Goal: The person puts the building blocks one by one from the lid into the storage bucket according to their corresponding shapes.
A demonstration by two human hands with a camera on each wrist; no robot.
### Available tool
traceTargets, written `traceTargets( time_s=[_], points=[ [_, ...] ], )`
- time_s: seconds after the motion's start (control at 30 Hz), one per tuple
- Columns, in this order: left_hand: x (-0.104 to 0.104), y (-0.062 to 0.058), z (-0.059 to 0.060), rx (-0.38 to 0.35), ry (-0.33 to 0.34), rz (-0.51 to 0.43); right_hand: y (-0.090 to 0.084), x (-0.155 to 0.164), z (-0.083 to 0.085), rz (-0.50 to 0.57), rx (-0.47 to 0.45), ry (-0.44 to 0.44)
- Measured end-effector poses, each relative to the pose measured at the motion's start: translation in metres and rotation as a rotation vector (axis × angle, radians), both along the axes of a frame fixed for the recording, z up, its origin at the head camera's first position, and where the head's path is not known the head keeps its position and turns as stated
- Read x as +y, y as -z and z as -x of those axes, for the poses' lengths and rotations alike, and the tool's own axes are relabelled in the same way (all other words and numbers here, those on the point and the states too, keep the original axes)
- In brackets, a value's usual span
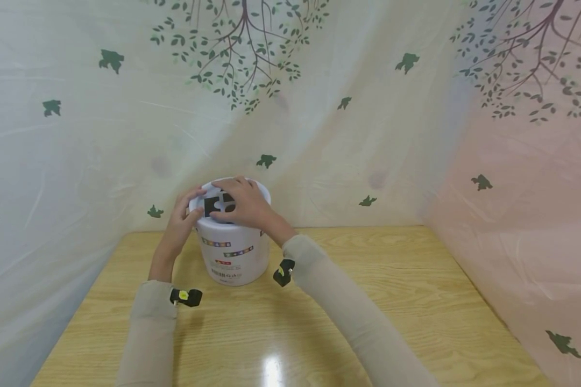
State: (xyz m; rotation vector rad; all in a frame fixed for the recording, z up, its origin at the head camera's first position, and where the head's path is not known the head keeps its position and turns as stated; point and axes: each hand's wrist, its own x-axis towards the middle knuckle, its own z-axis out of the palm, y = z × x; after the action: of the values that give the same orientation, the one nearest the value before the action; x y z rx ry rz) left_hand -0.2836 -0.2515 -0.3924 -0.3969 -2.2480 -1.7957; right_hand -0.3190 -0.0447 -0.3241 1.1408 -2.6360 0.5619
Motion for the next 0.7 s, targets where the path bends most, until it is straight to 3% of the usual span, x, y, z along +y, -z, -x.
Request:
traceTargets(
  time_s=[0.37,0.7],
  points=[
    [0.0,0.002,0.0,-0.013,-0.003,0.008,0.002,0.0,-0.001,0.016,0.145,0.034],
    [0.001,0.001,0.0,-0.006,-0.014,-0.013,0.003,0.019,0.005,0.098,0.186,0.037]
  ],
)
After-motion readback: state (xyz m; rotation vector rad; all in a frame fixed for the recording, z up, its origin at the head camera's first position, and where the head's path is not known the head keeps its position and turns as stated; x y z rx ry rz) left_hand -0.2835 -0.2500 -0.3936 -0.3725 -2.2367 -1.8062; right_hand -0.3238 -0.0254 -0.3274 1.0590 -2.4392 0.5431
